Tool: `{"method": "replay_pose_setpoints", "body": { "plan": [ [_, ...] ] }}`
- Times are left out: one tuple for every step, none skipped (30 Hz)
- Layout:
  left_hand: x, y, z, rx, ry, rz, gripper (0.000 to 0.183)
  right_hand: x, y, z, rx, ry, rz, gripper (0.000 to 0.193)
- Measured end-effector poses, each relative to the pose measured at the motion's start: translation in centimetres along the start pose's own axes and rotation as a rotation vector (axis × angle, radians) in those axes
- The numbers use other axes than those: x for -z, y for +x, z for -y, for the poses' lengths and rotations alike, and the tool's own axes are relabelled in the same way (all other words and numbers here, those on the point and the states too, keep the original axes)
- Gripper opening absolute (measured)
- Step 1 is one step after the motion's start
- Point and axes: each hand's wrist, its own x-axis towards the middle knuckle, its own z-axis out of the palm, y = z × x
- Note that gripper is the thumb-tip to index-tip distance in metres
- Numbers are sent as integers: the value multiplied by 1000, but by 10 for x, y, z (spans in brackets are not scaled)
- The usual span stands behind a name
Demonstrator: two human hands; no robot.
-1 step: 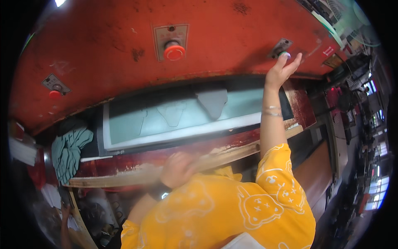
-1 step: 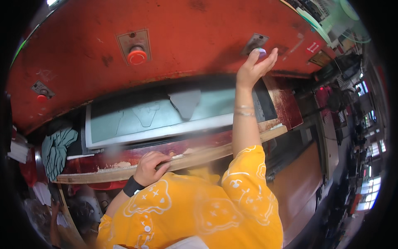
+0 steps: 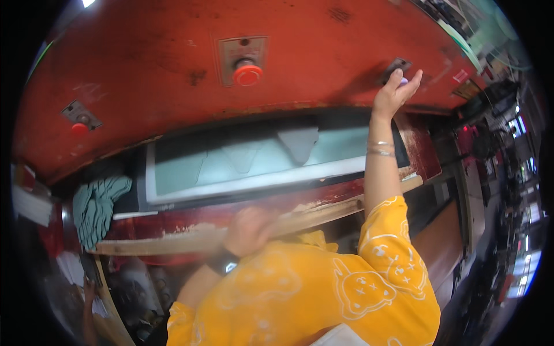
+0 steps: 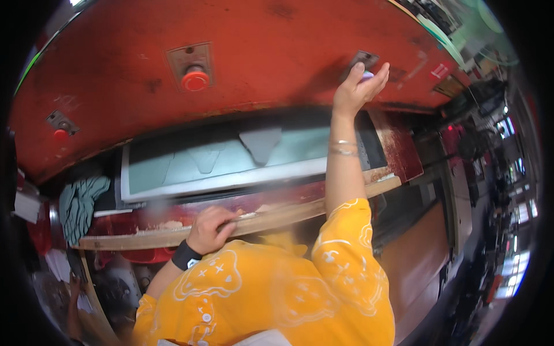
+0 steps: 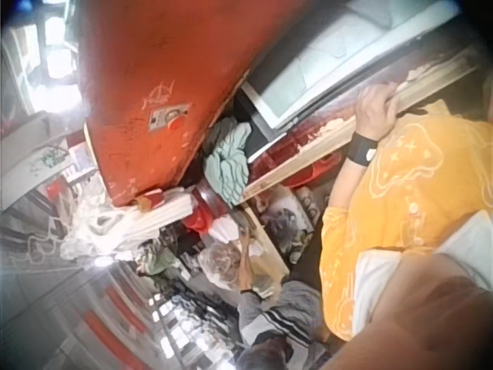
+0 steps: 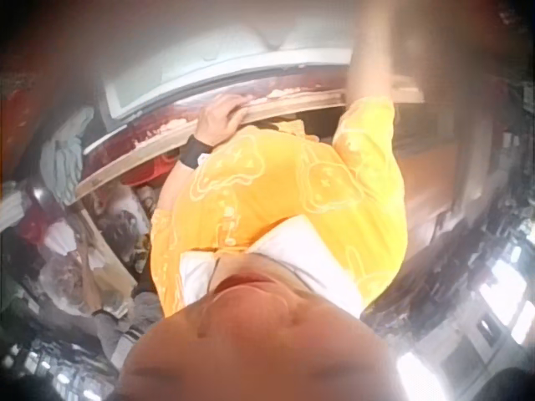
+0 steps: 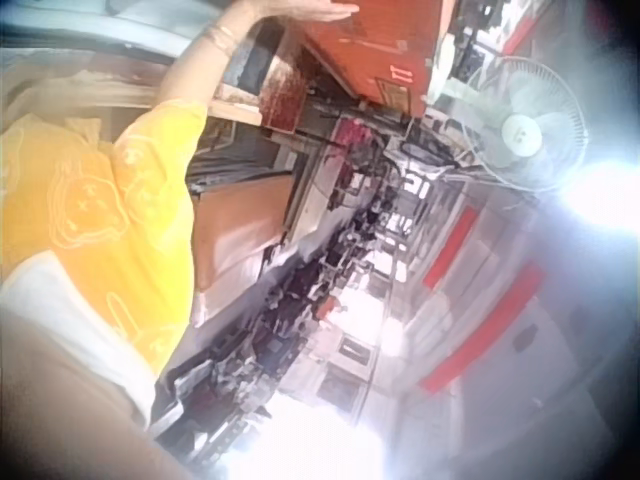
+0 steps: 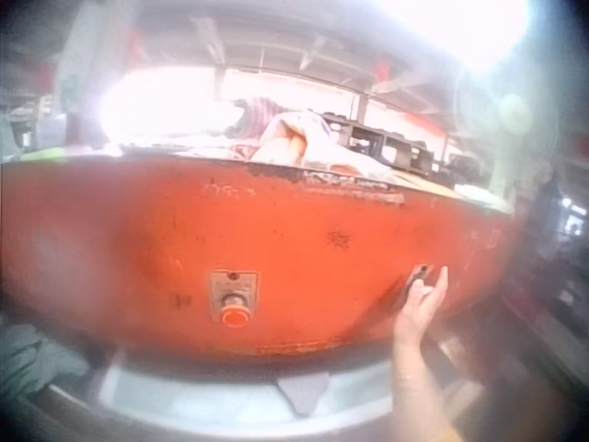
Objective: The person weeds cut shapes from a light-blue sheet on a red cutting machine, then peels a protective film from a new sheet, places it on the machine, and uses a squeegee to press the surface. The person repeats weeding and squeegeeing on multiple sheets, stacking the finished cutouts on the machine's side.
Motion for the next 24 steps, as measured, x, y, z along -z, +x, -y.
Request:
{"method": "replay_pose_setpoints", "body": {
  "plan": [
    [-6,0,1,61,-56,-62,22,2,7,-5,95,-191,-41,58],
    [-10,0,3,15,-33,-33,21,-2,14,-9,152,-376,-32,53],
    [-13,2,5,8,9,-28,20,13,16,-14,166,-255,12,37],
    [-14,0,6,30,71,-42,20,29,19,-17,105,19,161,25],
    [-18,0,4,89,19,-131,18,51,11,-18,239,-176,252,25],
    [-20,1,5,108,65,-96,19,68,0,-19,114,2,233,25],
    [-25,0,1,176,64,-90,21,95,-6,-19,392,-421,180,29],
    [-27,1,1,180,26,-160,21,114,-15,-17,264,-407,353,35],
    [-32,2,-1,260,58,-164,20,124,-34,-14,-205,-82,294,39],
    [-35,2,-1,277,141,-189,20,138,-65,-6,-264,14,312,37],
    [-38,3,-1,293,217,-199,20,154,-87,4,-224,55,553,35],
    [-40,2,0,295,229,-172,20,167,-102,15,-271,-26,932,35],
    [-42,3,1,320,224,-173,21,176,-125,30,-311,15,1197,22],
    [-41,2,1,316,207,-189,21,182,-149,47,-444,274,1333,19],
    [-41,2,1,328,197,-189,20,186,-152,59,54,66,1440,18],
    [-40,1,1,288,150,-208,20,185,-153,73,-103,58,1472,20],
    [-40,0,0,285,146,-226,22,183,-150,83,-58,49,1500,21],
    [-40,-1,-1,292,208,-230,21,182,-147,92,-15,41,1524,23],
    [-40,-2,-2,273,233,-223,21,182,-144,99,21,-108,1613,44],
    [-40,-3,-3,258,256,-226,21,183,-141,104,6,-153,1619,43],
    [-40,-4,-4,275,294,-237,22,184,-140,107,-9,-199,1624,43],
    [-41,-4,-5,302,281,-231,22,187,-138,109,-26,-254,1634,44],
    [-41,-4,-5,309,289,-240,22,189,-143,111,51,-111,1477,28],
    [-43,-4,-5,308,302,-271,22,191,-144,110,70,-100,1464,29]
  ]
}}
